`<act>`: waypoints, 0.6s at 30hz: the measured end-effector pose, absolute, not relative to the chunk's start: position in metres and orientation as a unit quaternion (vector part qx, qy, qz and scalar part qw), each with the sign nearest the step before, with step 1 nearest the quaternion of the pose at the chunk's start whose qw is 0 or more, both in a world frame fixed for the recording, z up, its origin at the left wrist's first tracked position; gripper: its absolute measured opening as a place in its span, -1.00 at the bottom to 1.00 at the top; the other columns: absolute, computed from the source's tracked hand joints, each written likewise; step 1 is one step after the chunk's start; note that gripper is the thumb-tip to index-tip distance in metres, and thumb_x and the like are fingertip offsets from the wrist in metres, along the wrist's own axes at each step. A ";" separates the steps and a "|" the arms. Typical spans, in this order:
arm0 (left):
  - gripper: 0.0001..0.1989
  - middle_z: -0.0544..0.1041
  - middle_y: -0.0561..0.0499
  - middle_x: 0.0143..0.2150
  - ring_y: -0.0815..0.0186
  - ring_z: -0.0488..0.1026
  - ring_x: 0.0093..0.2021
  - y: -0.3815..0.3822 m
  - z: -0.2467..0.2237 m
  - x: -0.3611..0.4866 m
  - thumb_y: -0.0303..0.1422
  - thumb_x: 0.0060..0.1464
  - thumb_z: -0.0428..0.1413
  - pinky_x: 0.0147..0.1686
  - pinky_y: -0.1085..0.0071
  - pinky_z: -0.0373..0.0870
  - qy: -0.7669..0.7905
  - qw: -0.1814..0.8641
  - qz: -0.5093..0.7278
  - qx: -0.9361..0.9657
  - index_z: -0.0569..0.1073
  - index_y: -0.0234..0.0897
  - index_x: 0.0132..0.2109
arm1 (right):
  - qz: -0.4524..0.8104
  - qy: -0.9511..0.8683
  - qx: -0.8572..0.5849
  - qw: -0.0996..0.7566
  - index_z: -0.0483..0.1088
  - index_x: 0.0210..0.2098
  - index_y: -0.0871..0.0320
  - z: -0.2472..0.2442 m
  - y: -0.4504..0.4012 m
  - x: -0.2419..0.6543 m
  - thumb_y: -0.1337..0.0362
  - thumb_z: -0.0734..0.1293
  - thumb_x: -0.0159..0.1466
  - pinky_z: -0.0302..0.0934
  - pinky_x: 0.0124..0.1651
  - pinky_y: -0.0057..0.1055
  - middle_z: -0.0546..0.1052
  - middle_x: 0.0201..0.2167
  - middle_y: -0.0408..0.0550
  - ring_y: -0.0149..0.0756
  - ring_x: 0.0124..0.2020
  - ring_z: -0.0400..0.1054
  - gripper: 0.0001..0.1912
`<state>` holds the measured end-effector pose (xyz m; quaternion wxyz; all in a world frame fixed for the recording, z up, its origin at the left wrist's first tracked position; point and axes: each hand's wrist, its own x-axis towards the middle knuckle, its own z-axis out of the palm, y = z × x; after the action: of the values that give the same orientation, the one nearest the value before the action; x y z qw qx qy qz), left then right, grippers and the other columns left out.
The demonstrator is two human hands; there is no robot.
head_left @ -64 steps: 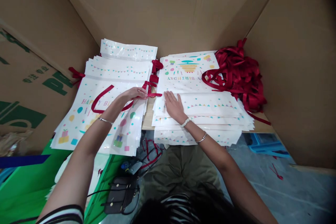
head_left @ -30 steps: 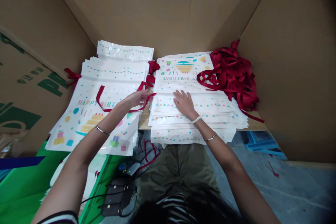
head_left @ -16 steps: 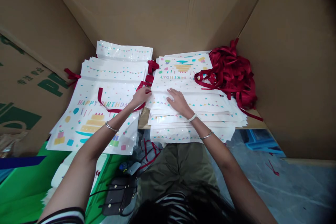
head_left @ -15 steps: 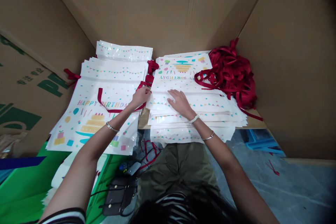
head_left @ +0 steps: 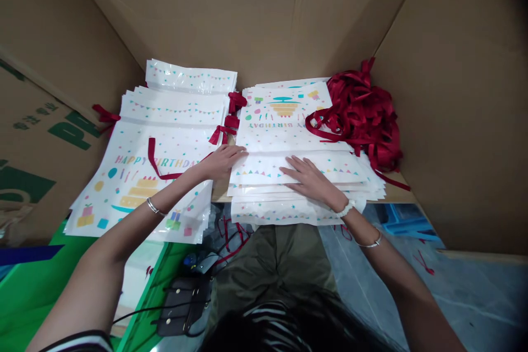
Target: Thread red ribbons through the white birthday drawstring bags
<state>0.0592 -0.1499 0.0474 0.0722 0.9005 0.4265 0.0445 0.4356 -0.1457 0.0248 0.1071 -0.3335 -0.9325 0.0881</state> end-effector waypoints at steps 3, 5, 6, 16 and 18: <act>-0.19 0.26 -0.26 0.47 -0.08 0.20 0.43 -0.154 0.056 0.054 -0.43 0.07 0.19 0.36 0.06 0.04 0.421 0.122 0.030 0.899 0.24 -0.17 0.46 | 0.093 -0.933 -0.330 0.111 0.43 0.31 -0.06 0.034 -0.146 0.437 0.15 0.18 0.53 0.03 0.48 0.03 0.24 0.45 -0.07 -0.11 0.50 0.06 -0.57; -0.20 0.25 -0.19 0.48 -0.06 0.19 0.44 -0.155 0.063 0.052 -0.34 0.06 0.25 0.38 0.09 0.04 0.419 0.171 0.041 0.891 0.28 -0.10 0.45 | 0.107 -0.932 -0.327 0.113 0.46 0.29 -0.03 0.042 -0.145 0.437 0.16 0.14 0.55 0.12 0.44 -0.01 0.33 0.39 -0.09 -0.12 0.46 0.14 -0.57; -0.23 0.27 -0.16 0.48 -0.05 0.20 0.44 -0.156 0.067 0.052 -0.28 0.08 0.27 0.39 0.11 0.04 0.421 0.196 0.053 0.884 0.32 -0.07 0.43 | 0.117 -0.931 -0.325 0.116 0.46 0.29 -0.02 0.046 -0.144 0.436 0.16 0.13 0.55 0.17 0.41 -0.04 0.38 0.36 -0.10 -0.14 0.44 0.19 -0.56; -0.66 0.59 -0.14 0.20 0.03 0.49 0.22 -0.138 0.076 0.060 -0.14 0.20 0.22 0.26 0.17 0.30 0.457 0.316 0.160 0.816 0.65 -0.15 0.05 | 0.175 -0.900 -0.331 0.222 0.22 0.47 -0.02 0.110 -0.141 0.435 -0.03 0.07 0.55 0.35 0.26 -0.14 0.40 0.35 -0.07 -0.08 0.30 0.38 -0.41; -0.72 0.63 -0.14 0.14 0.06 0.52 0.17 -0.134 0.075 0.061 -0.17 0.25 0.17 0.24 0.17 0.31 0.464 0.300 0.166 0.817 0.67 -0.16 -0.01 | 0.097 -0.874 -0.392 0.269 0.12 0.52 -0.01 0.123 -0.138 0.452 -0.11 -0.01 0.54 0.34 0.24 -0.08 0.34 0.40 0.01 -0.03 0.36 0.29 -0.33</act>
<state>0.0609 -0.1343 0.0745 0.3003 0.8166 0.4642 0.1658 0.4519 -0.1382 0.1227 0.2686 -0.3922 -0.8745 0.0967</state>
